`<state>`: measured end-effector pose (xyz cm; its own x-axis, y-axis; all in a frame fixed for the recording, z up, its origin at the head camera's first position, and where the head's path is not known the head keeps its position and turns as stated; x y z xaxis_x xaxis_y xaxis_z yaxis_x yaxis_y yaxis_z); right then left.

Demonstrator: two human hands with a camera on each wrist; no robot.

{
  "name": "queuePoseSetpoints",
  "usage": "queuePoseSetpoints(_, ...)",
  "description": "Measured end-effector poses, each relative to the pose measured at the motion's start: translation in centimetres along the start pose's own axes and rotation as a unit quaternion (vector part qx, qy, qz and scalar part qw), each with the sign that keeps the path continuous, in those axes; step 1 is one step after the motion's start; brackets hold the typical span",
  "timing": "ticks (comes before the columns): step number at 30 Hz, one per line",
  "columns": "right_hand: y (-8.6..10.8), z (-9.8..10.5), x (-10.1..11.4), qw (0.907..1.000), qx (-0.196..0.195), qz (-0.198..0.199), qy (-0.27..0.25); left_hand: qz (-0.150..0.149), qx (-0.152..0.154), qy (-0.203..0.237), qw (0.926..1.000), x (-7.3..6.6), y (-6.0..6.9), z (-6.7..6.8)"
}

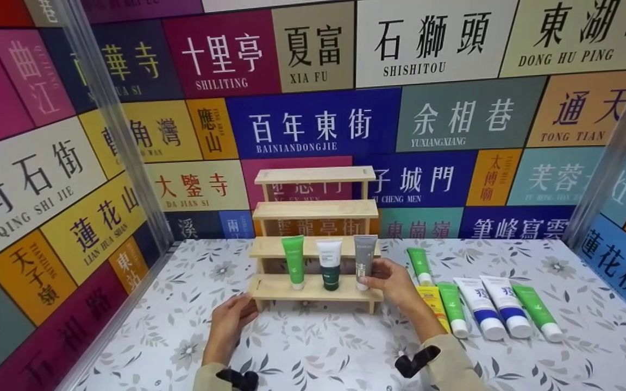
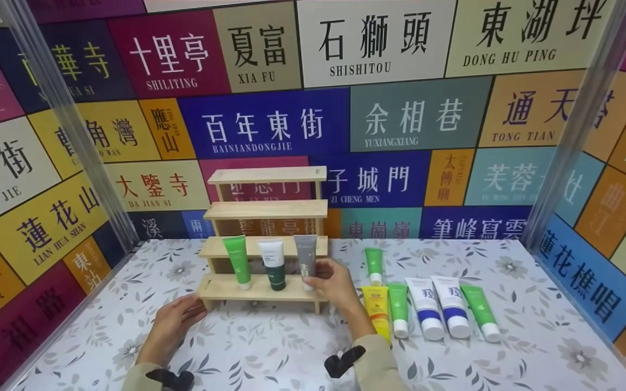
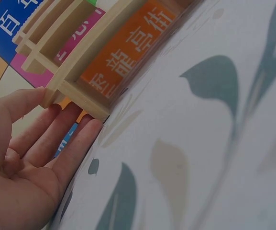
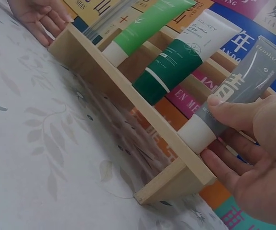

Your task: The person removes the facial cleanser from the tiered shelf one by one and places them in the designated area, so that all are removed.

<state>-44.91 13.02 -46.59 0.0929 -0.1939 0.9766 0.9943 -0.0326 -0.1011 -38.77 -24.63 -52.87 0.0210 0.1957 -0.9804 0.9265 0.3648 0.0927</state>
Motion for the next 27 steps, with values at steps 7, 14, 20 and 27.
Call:
queuePoseSetpoints(7, 0.2, 0.6, 0.1, 0.9998, -0.016, -0.011, -0.008, 0.005, 0.005, 0.007, 1.0, 0.0, 0.1, -0.4)
queuePoseSetpoints(14, 0.2, 2.4, 1.9, 0.9992, -0.024, 0.003, -0.033, 0.008, -0.002, 0.006, 1.0, 0.1, -0.1, -0.5)
queuePoseSetpoints(20, 0.3, 4.6, 3.2, 0.9995, -0.019, 0.005, -0.024, 0.0, -0.004, 0.004, 1.0, 0.1, -0.1, -0.1)
queuePoseSetpoints(27, -0.1, 8.1, 3.1, 0.9993, -0.025, -0.027, 0.006, 0.0, -0.009, 0.0, 1.0, 0.2, -0.3, 0.0)
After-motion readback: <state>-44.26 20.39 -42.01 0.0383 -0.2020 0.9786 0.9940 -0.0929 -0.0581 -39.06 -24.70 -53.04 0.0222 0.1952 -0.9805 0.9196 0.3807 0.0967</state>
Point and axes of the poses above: each hand's wrist, its own y-axis away from the middle knuckle, its own z-axis out of the back of the hand, x = y × z, the point moved 7 cm from there along -y, towards the middle knuckle, and after that the axes turned 6 degrees about -x, right-handed, at the moved point
